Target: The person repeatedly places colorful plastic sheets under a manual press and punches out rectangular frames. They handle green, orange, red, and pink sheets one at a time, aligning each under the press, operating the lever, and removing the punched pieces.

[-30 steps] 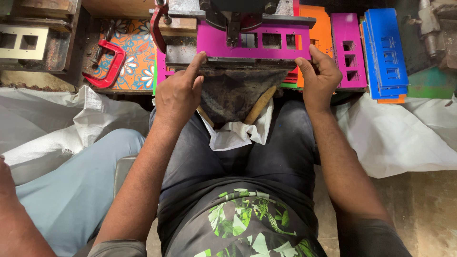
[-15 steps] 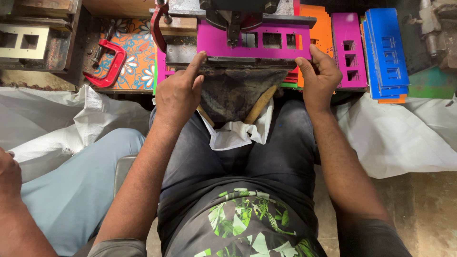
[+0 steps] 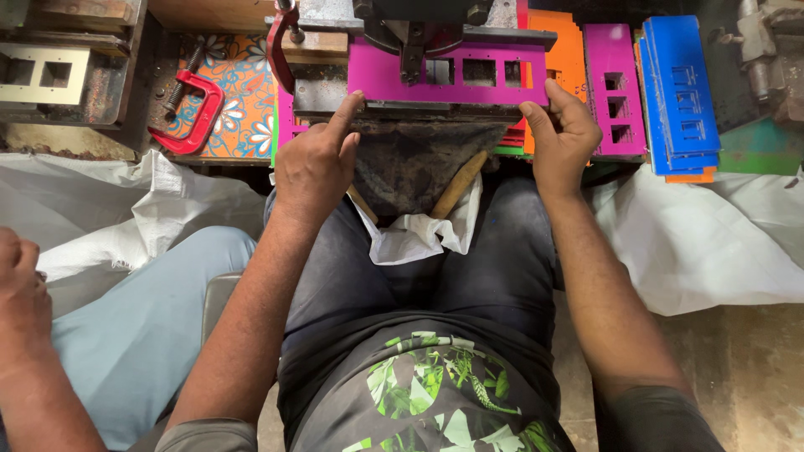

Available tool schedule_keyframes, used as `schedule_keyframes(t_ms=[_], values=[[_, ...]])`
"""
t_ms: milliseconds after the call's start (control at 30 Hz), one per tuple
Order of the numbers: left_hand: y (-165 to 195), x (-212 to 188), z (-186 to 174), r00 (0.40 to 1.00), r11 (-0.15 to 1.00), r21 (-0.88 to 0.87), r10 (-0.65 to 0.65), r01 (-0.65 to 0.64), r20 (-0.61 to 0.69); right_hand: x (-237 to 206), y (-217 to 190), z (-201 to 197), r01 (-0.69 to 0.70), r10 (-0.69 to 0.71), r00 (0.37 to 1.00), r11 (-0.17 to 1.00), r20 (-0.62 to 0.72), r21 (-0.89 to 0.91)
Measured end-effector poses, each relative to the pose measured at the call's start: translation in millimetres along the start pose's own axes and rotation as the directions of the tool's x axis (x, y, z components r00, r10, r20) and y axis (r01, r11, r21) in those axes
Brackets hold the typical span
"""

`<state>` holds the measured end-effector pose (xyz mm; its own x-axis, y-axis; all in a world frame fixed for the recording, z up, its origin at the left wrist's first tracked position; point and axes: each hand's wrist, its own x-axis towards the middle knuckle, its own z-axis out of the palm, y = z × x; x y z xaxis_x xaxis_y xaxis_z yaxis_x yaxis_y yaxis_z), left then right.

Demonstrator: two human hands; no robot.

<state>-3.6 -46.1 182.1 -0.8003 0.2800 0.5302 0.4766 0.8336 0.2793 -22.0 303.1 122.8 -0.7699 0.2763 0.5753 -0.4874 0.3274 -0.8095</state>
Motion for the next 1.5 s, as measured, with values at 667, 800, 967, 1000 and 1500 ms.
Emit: schedule_keyframes(t_ms=[667,800,967,1000,1500], values=[[3,2,-4,1.0,1.0,-0.023,0.002,-0.002,-0.023,3,2,1,-0.025,0.024,1.0,0.995,0.011,0.091],[4,2,-4,1.0,1.0,-0.03,0.007,-0.008,-0.03,3,-6,1,-0.02,0.018,1.0,0.997,0.016,0.077],[6,2,-8,0.999,0.996,-0.088,0.004,-0.008,-0.048,4,-13,0,-0.034,0.029,0.999,0.991,0.04,0.129],[7,2,-9,0.998,0.99,-0.142,-0.011,0.002,-0.066,4,-14,-1,-0.018,0.016,1.0,0.995,0.025,0.093],[14,48,-5,0.885,0.816,-0.416,-0.462,0.402,-0.051,53,-26,-9,-0.22,0.22,0.976,0.975,0.003,0.021]])
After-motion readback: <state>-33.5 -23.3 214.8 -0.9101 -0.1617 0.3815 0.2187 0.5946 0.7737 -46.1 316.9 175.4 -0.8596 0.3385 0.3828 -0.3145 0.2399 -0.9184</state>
